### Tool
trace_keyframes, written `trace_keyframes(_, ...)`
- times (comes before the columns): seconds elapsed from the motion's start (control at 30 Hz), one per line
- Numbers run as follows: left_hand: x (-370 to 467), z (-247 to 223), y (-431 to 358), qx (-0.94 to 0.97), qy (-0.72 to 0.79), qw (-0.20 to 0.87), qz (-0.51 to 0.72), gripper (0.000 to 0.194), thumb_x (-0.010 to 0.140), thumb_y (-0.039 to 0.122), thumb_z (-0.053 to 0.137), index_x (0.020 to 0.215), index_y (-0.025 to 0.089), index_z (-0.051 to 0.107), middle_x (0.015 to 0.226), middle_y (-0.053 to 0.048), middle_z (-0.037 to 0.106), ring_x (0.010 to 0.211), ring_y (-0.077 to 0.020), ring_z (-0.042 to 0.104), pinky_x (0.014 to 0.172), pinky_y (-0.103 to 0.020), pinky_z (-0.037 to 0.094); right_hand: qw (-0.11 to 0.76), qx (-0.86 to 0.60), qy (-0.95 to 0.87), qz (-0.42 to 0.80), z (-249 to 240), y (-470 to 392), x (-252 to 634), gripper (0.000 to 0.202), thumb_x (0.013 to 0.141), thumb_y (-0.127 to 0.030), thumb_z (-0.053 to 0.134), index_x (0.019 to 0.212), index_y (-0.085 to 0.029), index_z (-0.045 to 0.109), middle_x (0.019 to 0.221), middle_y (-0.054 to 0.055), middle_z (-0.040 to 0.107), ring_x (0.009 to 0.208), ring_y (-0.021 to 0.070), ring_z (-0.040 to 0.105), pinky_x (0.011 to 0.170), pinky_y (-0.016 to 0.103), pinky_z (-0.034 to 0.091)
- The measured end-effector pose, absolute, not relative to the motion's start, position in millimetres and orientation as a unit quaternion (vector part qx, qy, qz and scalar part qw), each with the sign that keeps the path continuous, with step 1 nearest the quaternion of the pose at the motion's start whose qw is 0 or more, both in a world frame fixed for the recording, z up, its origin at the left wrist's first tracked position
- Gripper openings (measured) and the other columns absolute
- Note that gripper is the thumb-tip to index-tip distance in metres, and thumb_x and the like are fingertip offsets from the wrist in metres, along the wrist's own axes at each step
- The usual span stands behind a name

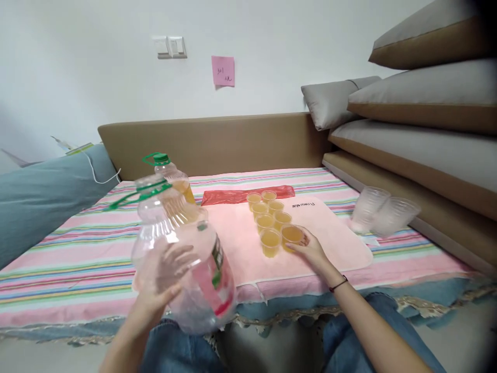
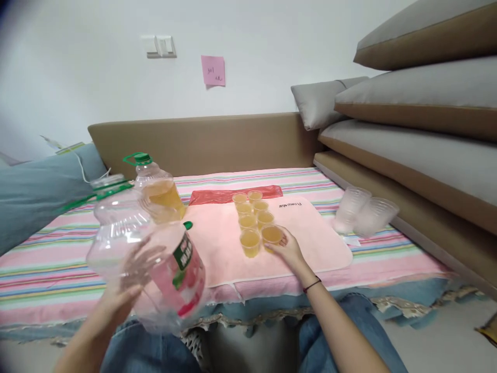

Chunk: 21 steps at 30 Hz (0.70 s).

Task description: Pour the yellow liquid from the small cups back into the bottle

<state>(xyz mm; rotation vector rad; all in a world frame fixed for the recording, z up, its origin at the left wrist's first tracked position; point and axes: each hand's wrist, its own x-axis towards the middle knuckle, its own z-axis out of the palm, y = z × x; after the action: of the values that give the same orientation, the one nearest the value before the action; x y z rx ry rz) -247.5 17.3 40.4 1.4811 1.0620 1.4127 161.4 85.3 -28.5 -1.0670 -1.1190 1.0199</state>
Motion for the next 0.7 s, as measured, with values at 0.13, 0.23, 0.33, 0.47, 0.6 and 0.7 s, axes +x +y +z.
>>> trace_keyframes(0.13,-193,-10,-39,0.606,0.398,0.453,0.519,0.110,0.052,0.064,0.085,0.148,0.037,0.039,0.136,-0.016,0.060,0.126,-0.0435,0.059,0.100,-0.063,0.052,0.607,-0.460,-0.484,0.432,-26,83,162,0.076,0.050,-0.040,0.094,0.115,-0.018,0.063,0.123,0.014,0.069,0.116,0.0316,0.065,0.103,0.046,0.051)
trace_keyframes(0.23,-161,-44,-65,0.590,0.448,0.479,0.470,0.123,0.037,0.063,0.090,0.147,0.036,0.043,0.132,-0.014,0.063,0.125,-0.0473,0.058,0.104,-0.066,0.048,0.609,-0.457,-0.487,0.427,-25,82,163,0.076,0.048,-0.040,0.094,0.115,-0.018,0.063,0.121,0.014,0.069,0.116,0.0314,0.065,0.102,0.045,0.052)
trace_keyframes(0.33,-136,-70,-77,0.585,0.468,0.489,0.447,0.110,0.039,0.052,0.093,0.140,0.034,0.053,0.118,-0.012,0.070,0.118,-0.0472,0.062,0.097,-0.065,0.052,0.607,-0.460,-0.492,0.422,-24,80,166,0.076,0.048,-0.039,0.094,0.114,-0.018,0.064,0.120,0.013,0.070,0.114,0.0315,0.066,0.102,0.046,0.052)
trace_keyframes(0.47,-112,-105,-86,0.577,0.487,0.497,0.427,0.112,0.032,0.032,0.093,0.138,0.028,0.054,0.116,-0.013,0.070,0.118,-0.0468,0.062,0.100,-0.062,0.051,0.603,-0.464,-0.499,0.414,-21,74,172,0.075,0.050,-0.039,0.093,0.117,-0.018,0.064,0.123,0.014,0.069,0.116,0.0311,0.065,0.103,0.046,0.051)
trace_keyframes(0.6,-102,-137,-90,0.575,0.521,0.464,0.427,0.111,0.033,0.019,0.084,0.138,0.024,0.048,0.124,-0.014,0.066,0.123,-0.0446,0.059,0.108,-0.058,0.046,0.603,-0.473,-0.504,0.398,-17,65,179,0.079,0.052,-0.042,0.093,0.121,-0.018,0.064,0.126,0.014,0.067,0.118,0.0312,0.063,0.103,0.045,0.051)
trace_keyframes(0.7,-102,-149,-86,0.554,0.535,0.448,0.453,0.105,0.037,0.018,0.081,0.135,0.021,0.046,0.130,-0.015,0.062,0.129,-0.0427,0.055,0.112,-0.057,0.041,0.603,-0.478,-0.511,0.383,-16,57,184,0.080,0.052,-0.045,0.093,0.123,-0.019,0.065,0.127,0.013,0.066,0.120,0.0309,0.062,0.103,0.044,0.051)
